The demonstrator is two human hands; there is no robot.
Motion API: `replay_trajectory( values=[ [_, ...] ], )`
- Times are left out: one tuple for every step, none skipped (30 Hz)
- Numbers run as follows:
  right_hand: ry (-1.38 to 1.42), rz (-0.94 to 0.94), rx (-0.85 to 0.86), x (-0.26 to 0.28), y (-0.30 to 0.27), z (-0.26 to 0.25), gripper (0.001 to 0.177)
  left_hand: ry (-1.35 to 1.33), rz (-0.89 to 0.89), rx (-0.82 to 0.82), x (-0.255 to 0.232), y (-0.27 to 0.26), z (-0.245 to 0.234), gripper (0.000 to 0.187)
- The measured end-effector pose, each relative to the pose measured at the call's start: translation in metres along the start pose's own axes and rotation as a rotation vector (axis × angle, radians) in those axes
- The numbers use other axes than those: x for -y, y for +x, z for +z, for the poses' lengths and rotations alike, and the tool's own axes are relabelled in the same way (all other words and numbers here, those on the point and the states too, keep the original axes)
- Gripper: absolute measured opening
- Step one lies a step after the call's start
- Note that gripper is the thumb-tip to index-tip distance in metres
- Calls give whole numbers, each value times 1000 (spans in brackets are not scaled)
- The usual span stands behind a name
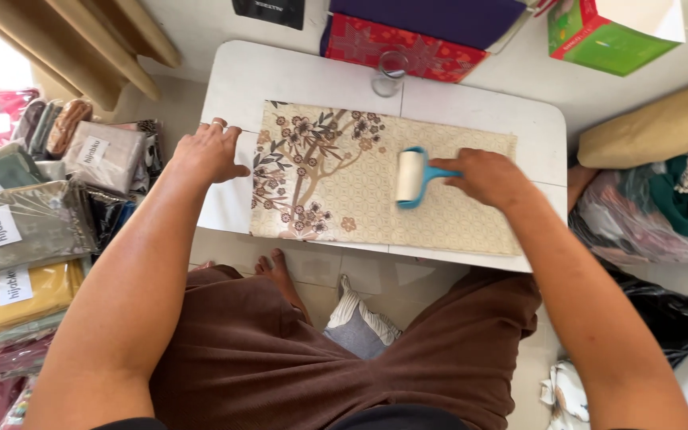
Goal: Unfold a patterned fabric, clean it thoroughly with a lint roller, and fold it neatly on a small table.
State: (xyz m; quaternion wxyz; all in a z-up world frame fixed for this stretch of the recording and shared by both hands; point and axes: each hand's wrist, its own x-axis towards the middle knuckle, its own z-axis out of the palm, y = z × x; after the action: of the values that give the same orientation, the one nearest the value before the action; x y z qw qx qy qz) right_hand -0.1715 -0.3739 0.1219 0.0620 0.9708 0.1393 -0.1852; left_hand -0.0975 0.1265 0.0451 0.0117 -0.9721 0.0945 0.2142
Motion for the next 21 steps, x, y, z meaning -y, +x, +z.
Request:
replay_trajectory(
  values=[
    [8,-41,18,23,11,-10,46,-29,-5,21,0,-2,-2,86],
    [18,-82,35,46,21,-19,47,-58,-9,42,1,-5,-5,86],
    [17,-87,31,65,37,-19,47,-57,-15,40,0,-6,-7,86],
    [51,-131,16,84,52,-18,47,-48,-15,47,-2,-7,-8,84],
    [85,-175,1,104,68,-17,48,-38,-16,53,-4,-8,-9,82],
    [83,-181,1,122,80,-18,48,-41,-22,53,0,-3,-2,82],
    [142,-209,-12,141,92,-19,46,26,-36,54,4,2,4,70],
    [203,-237,-19,160,102,-18,44,91,-49,61,6,6,14,59],
    [202,-243,-12,173,107,-18,44,86,-54,67,6,5,17,59],
    [255,-253,-12,185,114,-20,45,89,-71,67,6,6,17,51],
    [307,-263,-12,198,120,-23,46,91,-89,67,6,8,17,43],
    [306,-268,-6,201,121,-24,46,87,-93,72,4,5,14,43],
    [322,-276,-11,204,122,-25,46,57,-74,105,2,3,10,44],
    [337,-280,-21,205,123,-28,46,29,-52,132,-1,2,4,46],
    [336,-281,-20,202,121,-28,46,27,-53,133,-4,-6,-4,46],
    [367,-300,-26,198,117,-27,45,-30,-21,175,-9,-12,-12,41],
    [399,-320,-33,193,113,-27,45,-87,11,218,-14,-19,-21,36],
    [397,-316,-33,182,106,-29,45,-89,15,216,-15,-21,-22,36],
    [403,-323,-31,171,99,-31,45,-111,41,238,-17,-23,-24,35],
    [409,-328,-29,160,91,-32,46,-132,69,261,-19,-24,-26,35],
    [407,-322,-29,145,79,-33,46,-133,75,260,-23,-26,-29,35]
  ],
)
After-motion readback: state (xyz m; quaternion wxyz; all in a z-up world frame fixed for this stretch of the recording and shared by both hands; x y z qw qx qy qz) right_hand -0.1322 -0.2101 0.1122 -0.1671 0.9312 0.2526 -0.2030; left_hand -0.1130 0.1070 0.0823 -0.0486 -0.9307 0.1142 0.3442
